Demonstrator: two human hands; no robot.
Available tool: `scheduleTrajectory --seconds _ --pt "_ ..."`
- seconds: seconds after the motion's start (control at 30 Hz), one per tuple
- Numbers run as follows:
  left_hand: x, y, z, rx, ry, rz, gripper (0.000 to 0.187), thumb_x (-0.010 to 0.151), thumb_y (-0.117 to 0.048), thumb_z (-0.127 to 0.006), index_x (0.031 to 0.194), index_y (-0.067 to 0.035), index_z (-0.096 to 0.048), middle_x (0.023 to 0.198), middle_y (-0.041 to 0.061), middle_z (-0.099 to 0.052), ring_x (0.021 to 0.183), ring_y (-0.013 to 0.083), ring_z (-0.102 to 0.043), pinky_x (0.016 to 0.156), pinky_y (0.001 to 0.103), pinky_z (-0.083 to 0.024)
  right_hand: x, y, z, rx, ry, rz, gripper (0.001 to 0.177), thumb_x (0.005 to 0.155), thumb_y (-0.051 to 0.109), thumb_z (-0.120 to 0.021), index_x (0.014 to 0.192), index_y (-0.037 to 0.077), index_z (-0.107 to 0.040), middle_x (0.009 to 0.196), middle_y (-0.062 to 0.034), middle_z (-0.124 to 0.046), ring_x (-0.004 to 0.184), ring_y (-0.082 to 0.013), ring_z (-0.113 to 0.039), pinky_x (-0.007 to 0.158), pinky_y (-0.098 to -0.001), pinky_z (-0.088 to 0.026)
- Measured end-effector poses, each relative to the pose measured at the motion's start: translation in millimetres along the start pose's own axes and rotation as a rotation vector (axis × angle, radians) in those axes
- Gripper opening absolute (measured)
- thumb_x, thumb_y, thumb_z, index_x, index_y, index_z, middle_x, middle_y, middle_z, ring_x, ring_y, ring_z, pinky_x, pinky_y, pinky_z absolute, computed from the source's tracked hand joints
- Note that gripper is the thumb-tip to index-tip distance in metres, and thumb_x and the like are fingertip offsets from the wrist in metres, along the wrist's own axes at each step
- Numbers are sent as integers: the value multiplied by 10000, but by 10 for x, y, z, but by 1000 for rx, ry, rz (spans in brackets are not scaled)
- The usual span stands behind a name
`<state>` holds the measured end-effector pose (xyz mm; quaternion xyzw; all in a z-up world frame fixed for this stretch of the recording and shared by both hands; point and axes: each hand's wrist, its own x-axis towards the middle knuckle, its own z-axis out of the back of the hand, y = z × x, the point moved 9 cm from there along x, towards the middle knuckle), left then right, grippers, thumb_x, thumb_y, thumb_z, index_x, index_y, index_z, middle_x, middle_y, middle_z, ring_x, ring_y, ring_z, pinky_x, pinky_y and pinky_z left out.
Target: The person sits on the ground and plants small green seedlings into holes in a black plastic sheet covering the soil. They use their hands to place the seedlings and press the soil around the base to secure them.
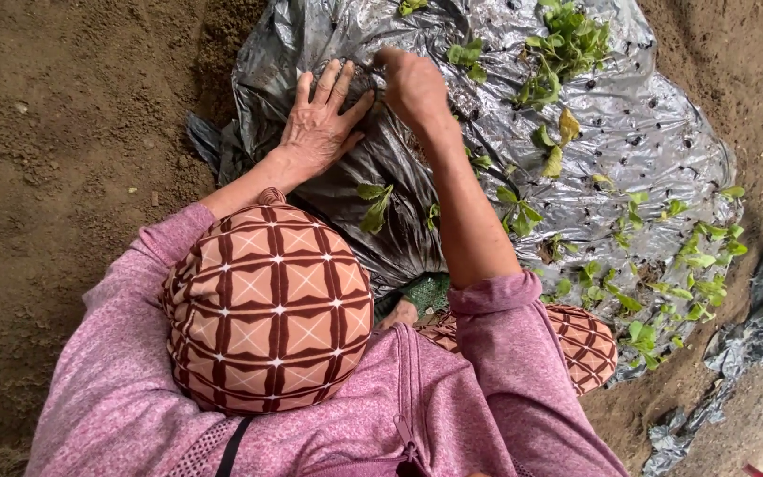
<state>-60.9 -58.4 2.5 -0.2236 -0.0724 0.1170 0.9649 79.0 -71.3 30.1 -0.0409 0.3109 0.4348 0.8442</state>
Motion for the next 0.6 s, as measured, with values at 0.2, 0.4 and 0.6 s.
scheduleTrajectory --seconds 0.2,0.4,0.6 --pt "30 -52 108 74 -81 -27 696 1010 -418 -741 1596 -159 -469 1640 301 -261 1511 467 -235 1131 733 -286 -95 -260 487 381 -207 129 357 1051 -29 -435 1245 98 -705 1236 -228 -721 435 -11 -559 321 -142 -468" --pt "125 -79 67 18 16 -26 785 1075 -425 -712 1686 -185 -283 1678 267 -101 1545 466 -116 1185 739 -208 -404 -180 913 450 -230 238 359 1035 -58 -417 1258 31 -684 1152 -182 -678 853 -183 -650 638 -224 -557" --pt "141 -58 17 -43 118 20 692 1085 -448 -567 1682 -233 -290 1691 251 -1 1565 439 -22 1219 707 -109 -210 122 330 160 -27 92 387 1082 57 -393 1328 142 -680 1252 -179 -707 742 -120 -747 574 -240 -604"
